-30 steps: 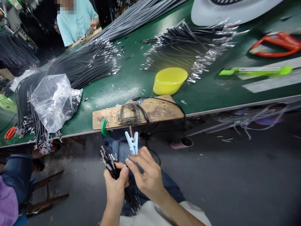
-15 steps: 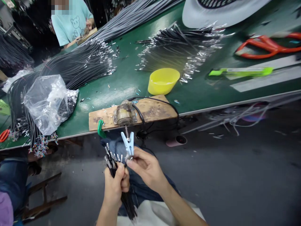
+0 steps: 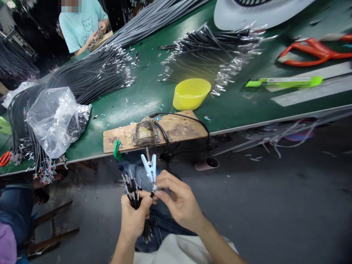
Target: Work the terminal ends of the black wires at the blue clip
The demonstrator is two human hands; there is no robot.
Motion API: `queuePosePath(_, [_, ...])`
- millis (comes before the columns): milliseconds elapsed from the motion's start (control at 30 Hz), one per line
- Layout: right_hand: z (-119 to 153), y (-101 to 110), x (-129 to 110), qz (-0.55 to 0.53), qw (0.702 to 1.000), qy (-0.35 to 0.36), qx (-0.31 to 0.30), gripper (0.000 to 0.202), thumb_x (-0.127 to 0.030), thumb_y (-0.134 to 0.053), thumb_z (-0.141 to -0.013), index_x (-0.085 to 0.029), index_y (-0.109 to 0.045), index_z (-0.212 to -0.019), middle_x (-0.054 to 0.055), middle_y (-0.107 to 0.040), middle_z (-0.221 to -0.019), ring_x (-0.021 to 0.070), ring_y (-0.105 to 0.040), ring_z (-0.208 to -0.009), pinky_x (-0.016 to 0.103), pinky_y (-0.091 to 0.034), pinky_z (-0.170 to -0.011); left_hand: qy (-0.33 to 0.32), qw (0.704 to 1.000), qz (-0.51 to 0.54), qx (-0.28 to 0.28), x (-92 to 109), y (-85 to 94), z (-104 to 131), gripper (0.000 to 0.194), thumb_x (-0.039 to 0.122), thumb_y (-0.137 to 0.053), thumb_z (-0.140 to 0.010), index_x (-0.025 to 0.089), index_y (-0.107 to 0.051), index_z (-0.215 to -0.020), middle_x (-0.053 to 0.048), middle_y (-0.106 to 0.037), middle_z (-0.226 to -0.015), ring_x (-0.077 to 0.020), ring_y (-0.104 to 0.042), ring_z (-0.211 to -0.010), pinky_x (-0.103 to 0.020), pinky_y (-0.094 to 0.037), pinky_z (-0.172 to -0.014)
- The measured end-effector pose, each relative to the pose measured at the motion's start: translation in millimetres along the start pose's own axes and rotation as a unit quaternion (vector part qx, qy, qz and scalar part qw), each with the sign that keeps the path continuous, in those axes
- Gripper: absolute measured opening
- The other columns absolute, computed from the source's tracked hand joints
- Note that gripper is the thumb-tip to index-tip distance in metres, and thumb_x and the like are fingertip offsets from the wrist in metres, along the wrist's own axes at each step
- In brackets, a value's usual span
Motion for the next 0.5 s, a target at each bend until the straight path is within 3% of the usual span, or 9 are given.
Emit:
queuePosePath(33, [-2,-1,6,-0.076,0.994,-0.073,-0.043,0.014,-0.026,-0.057,-0.079,-0.019,-0.060,-0.067,0.003,-0.056,-0.067,0.0165,-0.050,-0.063,0.029,-0.040,-0.058,-0.019,1.000,-0.005,-0.006,5,0.4,-1,0.029,0.042,-0.070,-0.068,0.013,-0.067,-0.062,0.001,-0.052,-0.050,-0.0083,-0.041,-0.043,-0.022,-0.036,-0.043])
queuePosePath(100, [-4,-6,16,-0.208,0.952,-0.202,-0.101,0.023,-0.038,-0.064,-0.074,-0.017,-0.060,-0.066,0.002,-0.055,-0.065,0.0140,-0.049,-0.059,0.026,-0.040,-0.055,-0.056,0.998,-0.011,-0.009,14,1.3,-2,0.022,0.037,-0.074,-0.065,0.016,-0.069,-0.061,-0.003,-0.060,-0.059,-0.0134,-0.052,-0.056,-0.027,-0.045,-0.057])
queuePosePath(167, [-5,-8,24,-0.259,0.920,-0.273,-0.113,0.029,-0.043,-0.070,-0.066,-0.016,-0.060,-0.064,0.000,-0.054,-0.061,0.0121,-0.048,-0.056,0.025,-0.039,-0.055,-0.083,0.996,-0.014,-0.001,18,2.6,-2,0.019,0.036,-0.075,-0.064,0.018,-0.070,-0.061,-0.004,-0.062,-0.062,-0.0165,-0.056,-0.063,-0.030,-0.047,-0.064])
queuePosePath(200, [-6,-7,28,-0.252,0.919,-0.285,-0.102,0.029,-0.042,-0.072,-0.063,-0.016,-0.060,-0.062,-0.001,-0.054,-0.059,0.0116,-0.047,-0.056,0.024,-0.039,-0.055,-0.087,0.996,-0.013,0.005,16,3.6,-3,0.020,0.038,-0.075,-0.064,0.019,-0.070,-0.061,-0.004,-0.063,-0.061,-0.0160,-0.055,-0.059,-0.029,-0.048,-0.059])
queuePosePath(300, [-10,3,36,-0.188,0.946,-0.266,-0.009,0.027,-0.040,-0.073,-0.063,-0.016,-0.061,-0.061,-0.001,-0.057,-0.057,0.0117,-0.050,-0.056,0.023,-0.041,-0.055,-0.040,0.999,0.006,0.006,0,6.4,-7,0.031,0.048,-0.074,-0.061,0.018,-0.067,-0.057,-0.003,-0.058,-0.050,-0.0090,-0.042,-0.035,-0.024,-0.035,-0.034])
queuePosePath(367, [-9,9,35,-0.184,0.956,-0.224,0.045,0.029,-0.044,-0.074,-0.062,-0.018,-0.064,-0.070,0.000,-0.062,-0.062,0.0133,-0.055,-0.059,0.024,-0.045,-0.058,0.004,1.000,0.024,-0.002,-15,8.0,-10,0.037,0.053,-0.071,-0.061,0.017,-0.065,-0.055,0.003,-0.045,-0.037,-0.0049,-0.030,-0.028,-0.020,-0.025,-0.028])
queuePosePath(433, [-7,8,28,-0.207,0.959,-0.186,0.050,0.039,-0.047,-0.077,-0.056,-0.019,-0.065,-0.082,0.002,-0.067,-0.070,0.0159,-0.061,-0.065,0.026,-0.050,-0.062,0.017,0.999,0.028,0.004,-24,10.8,-11,0.037,0.053,-0.070,-0.062,0.017,-0.063,-0.056,0.006,-0.039,-0.035,-0.0042,-0.029,-0.028,-0.019,-0.025,-0.028])
queuePosePath(500, [-3,4,21,-0.196,0.964,-0.174,0.044,0.039,-0.042,-0.078,-0.057,-0.020,-0.064,-0.086,0.004,-0.070,-0.073,0.0175,-0.065,-0.068,0.026,-0.052,-0.065,0.019,0.999,0.022,0.029,-27,14.8,-12,0.037,0.052,-0.072,-0.060,0.017,-0.063,-0.056,0.005,-0.043,-0.037,-0.0050,-0.032,-0.028,-0.020,-0.027,-0.028])
Point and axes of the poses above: each hand's wrist, its own z-axis away from the middle knuckle, its own y-axis out of the back of the hand, x = y × z, the point moved 5 cm from there along -z, towards the middle knuckle
